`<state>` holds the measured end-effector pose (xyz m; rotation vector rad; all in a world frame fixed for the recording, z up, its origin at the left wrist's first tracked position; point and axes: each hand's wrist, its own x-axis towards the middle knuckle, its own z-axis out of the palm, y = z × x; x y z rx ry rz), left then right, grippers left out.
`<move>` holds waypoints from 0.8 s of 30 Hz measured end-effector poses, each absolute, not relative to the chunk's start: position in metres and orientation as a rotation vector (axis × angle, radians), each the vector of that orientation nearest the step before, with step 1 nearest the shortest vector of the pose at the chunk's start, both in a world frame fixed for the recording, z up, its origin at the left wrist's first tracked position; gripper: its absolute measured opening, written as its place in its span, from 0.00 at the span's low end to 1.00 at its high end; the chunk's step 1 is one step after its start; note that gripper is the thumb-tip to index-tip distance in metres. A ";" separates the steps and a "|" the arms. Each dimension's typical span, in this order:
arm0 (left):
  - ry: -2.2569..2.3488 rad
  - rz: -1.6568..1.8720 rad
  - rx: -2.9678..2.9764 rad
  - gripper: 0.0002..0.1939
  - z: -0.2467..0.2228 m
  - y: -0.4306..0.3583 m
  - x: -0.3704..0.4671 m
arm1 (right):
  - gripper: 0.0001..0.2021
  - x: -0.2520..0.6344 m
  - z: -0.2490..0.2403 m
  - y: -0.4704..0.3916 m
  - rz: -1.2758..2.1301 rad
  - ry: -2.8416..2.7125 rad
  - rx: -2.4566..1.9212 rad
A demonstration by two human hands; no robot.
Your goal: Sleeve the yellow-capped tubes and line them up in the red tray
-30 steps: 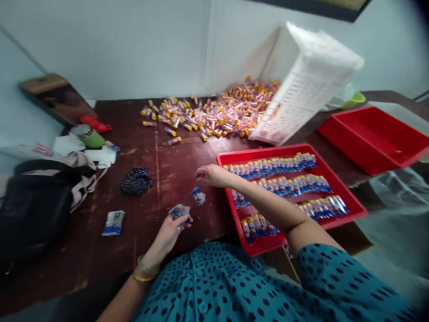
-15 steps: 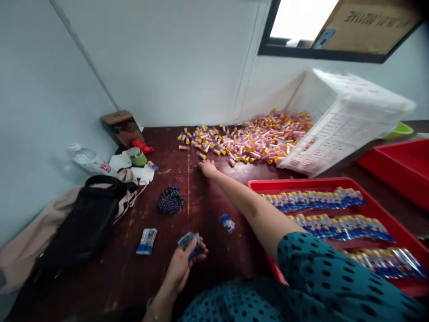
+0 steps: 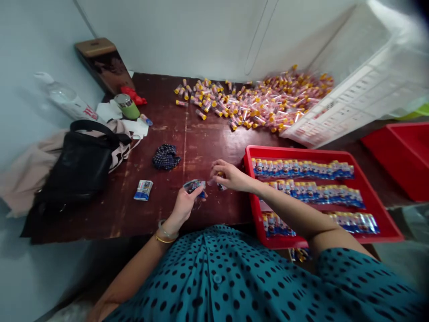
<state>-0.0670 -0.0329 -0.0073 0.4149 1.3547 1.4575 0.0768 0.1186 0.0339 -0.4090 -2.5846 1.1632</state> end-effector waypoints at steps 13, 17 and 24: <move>1.311 1.318 0.519 0.15 -0.006 -0.029 -0.047 | 0.09 0.138 0.041 0.109 1.381 -2.187 -0.662; 1.327 1.262 0.564 0.17 -0.004 -0.029 -0.047 | 0.14 0.157 0.046 0.124 1.791 -1.763 -0.794; 1.258 1.142 0.608 0.17 0.004 -0.026 -0.045 | 0.16 0.162 0.056 0.120 2.007 -1.662 -0.740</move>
